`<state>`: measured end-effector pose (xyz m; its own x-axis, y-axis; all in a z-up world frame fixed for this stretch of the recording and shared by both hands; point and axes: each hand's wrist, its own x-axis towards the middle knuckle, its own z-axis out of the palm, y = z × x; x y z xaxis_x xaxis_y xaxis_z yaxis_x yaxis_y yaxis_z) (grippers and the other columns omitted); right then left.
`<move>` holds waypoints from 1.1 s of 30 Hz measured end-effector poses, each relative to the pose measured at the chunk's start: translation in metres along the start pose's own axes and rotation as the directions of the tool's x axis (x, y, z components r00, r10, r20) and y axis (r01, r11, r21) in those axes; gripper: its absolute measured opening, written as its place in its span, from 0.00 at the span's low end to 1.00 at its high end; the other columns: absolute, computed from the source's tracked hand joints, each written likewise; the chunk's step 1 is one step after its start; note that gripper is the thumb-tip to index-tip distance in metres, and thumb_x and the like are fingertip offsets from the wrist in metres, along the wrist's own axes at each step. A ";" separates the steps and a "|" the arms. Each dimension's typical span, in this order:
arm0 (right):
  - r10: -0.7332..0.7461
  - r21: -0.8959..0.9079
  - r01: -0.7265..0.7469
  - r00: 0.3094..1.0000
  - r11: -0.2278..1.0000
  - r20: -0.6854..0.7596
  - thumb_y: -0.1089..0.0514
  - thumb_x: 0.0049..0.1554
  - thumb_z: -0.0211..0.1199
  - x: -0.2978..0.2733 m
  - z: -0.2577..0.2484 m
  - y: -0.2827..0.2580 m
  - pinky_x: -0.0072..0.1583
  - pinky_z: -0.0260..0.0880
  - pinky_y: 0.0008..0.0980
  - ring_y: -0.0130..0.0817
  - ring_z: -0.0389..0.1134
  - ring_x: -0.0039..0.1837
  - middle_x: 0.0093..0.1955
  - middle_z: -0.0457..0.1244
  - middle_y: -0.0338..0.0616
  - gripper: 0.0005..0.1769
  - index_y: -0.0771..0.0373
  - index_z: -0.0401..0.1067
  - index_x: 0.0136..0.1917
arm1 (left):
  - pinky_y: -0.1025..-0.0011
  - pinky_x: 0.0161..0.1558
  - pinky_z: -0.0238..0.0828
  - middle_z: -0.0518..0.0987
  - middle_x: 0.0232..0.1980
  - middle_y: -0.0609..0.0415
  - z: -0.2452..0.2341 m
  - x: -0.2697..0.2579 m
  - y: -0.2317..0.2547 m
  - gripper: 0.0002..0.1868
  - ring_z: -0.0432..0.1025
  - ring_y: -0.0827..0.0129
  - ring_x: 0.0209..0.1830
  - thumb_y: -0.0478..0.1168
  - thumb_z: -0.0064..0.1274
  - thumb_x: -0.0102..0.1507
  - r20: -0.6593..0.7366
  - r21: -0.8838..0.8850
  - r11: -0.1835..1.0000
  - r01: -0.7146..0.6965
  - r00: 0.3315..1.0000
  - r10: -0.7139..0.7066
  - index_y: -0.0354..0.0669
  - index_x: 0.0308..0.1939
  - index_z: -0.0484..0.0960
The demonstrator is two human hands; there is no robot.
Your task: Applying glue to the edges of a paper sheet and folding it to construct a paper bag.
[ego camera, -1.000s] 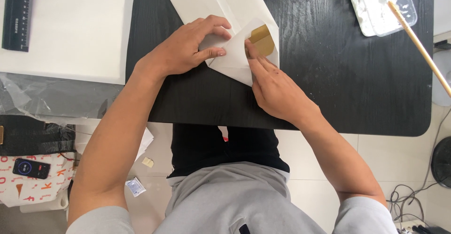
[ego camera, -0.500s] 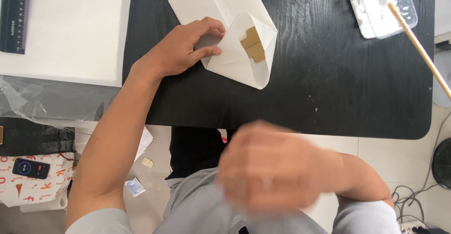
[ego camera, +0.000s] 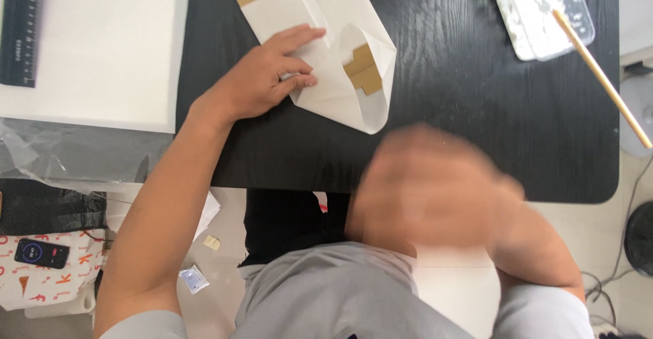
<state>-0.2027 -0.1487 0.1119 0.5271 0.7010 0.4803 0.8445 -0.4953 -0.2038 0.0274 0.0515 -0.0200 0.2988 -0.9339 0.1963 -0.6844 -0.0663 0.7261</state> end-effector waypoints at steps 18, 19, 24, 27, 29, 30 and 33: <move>0.643 0.295 -0.725 0.688 0.622 0.335 0.57 0.62 0.63 -0.067 0.039 0.175 0.59 0.61 0.27 0.28 0.69 0.63 0.62 0.70 0.35 0.23 0.53 0.69 0.71 | 0.50 0.71 0.52 0.68 0.76 0.51 -0.009 0.000 0.007 0.12 0.50 0.53 0.80 0.45 0.54 0.68 0.032 -0.041 0.996 0.074 0.997 -0.073 0.45 0.40 0.90; 0.644 0.295 -0.726 0.688 0.621 0.335 0.57 0.62 0.63 -0.067 0.038 0.175 0.59 0.61 0.27 0.28 0.69 0.63 0.62 0.70 0.35 0.23 0.53 0.69 0.71 | 0.50 0.71 0.52 0.68 0.76 0.51 -0.010 0.000 0.008 0.12 0.50 0.53 0.80 0.45 0.54 0.68 0.034 -0.042 0.996 0.075 0.997 -0.073 0.45 0.40 0.90; 0.704 0.382 -0.718 0.680 0.582 0.205 0.62 0.62 0.66 -0.073 0.041 0.177 0.53 0.66 0.22 0.28 0.70 0.56 0.56 0.71 0.40 0.14 0.60 0.76 0.62 | 0.49 0.70 0.54 0.71 0.74 0.52 -0.013 -0.004 0.006 0.14 0.55 0.55 0.79 0.46 0.53 0.68 -0.028 0.028 0.994 0.103 0.994 -0.102 0.46 0.34 0.90; 0.651 0.327 -0.656 0.745 0.680 0.144 0.62 0.64 0.67 -0.079 0.044 0.179 0.52 0.65 0.22 0.27 0.68 0.53 0.55 0.71 0.38 0.10 0.59 0.78 0.59 | 0.51 0.71 0.52 0.70 0.74 0.55 -0.018 -0.007 0.013 0.09 0.54 0.58 0.79 0.46 0.59 0.65 -0.011 0.008 0.985 0.175 0.985 -0.175 0.50 0.34 0.91; 0.634 0.337 -0.640 0.760 0.691 0.143 0.63 0.64 0.67 -0.075 0.043 0.176 0.55 0.68 0.25 0.30 0.70 0.55 0.55 0.71 0.40 0.09 0.59 0.78 0.59 | 0.49 0.73 0.48 0.71 0.73 0.53 -0.015 -0.007 0.010 0.08 0.55 0.55 0.79 0.46 0.61 0.63 -0.005 0.017 0.991 0.134 0.991 -0.134 0.51 0.33 0.91; 0.613 0.347 -0.618 0.778 0.705 0.141 0.63 0.63 0.66 -0.072 0.042 0.175 0.57 0.71 0.27 0.33 0.71 0.57 0.56 0.71 0.41 0.09 0.59 0.78 0.58 | 0.48 0.76 0.44 0.72 0.72 0.52 -0.014 -0.008 0.008 0.07 0.56 0.53 0.78 0.46 0.63 0.62 -0.002 0.030 0.995 0.094 0.996 -0.094 0.52 0.33 0.91; 0.632 0.311 -0.630 0.767 0.711 0.110 0.64 0.62 0.70 -0.079 0.046 0.176 0.53 0.68 0.24 0.30 0.70 0.53 0.54 0.70 0.41 0.08 0.61 0.78 0.56 | 0.47 0.75 0.47 0.75 0.70 0.51 -0.012 -0.007 0.011 0.08 0.59 0.52 0.76 0.44 0.62 0.64 -0.032 0.033 0.996 0.081 0.996 -0.080 0.48 0.32 0.90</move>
<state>-0.0911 -0.2680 -0.0009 0.9485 0.2812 0.1461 0.2980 -0.6346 -0.7131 0.0257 0.0610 -0.0058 0.3736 -0.9140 0.1580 -0.6793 -0.1536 0.7176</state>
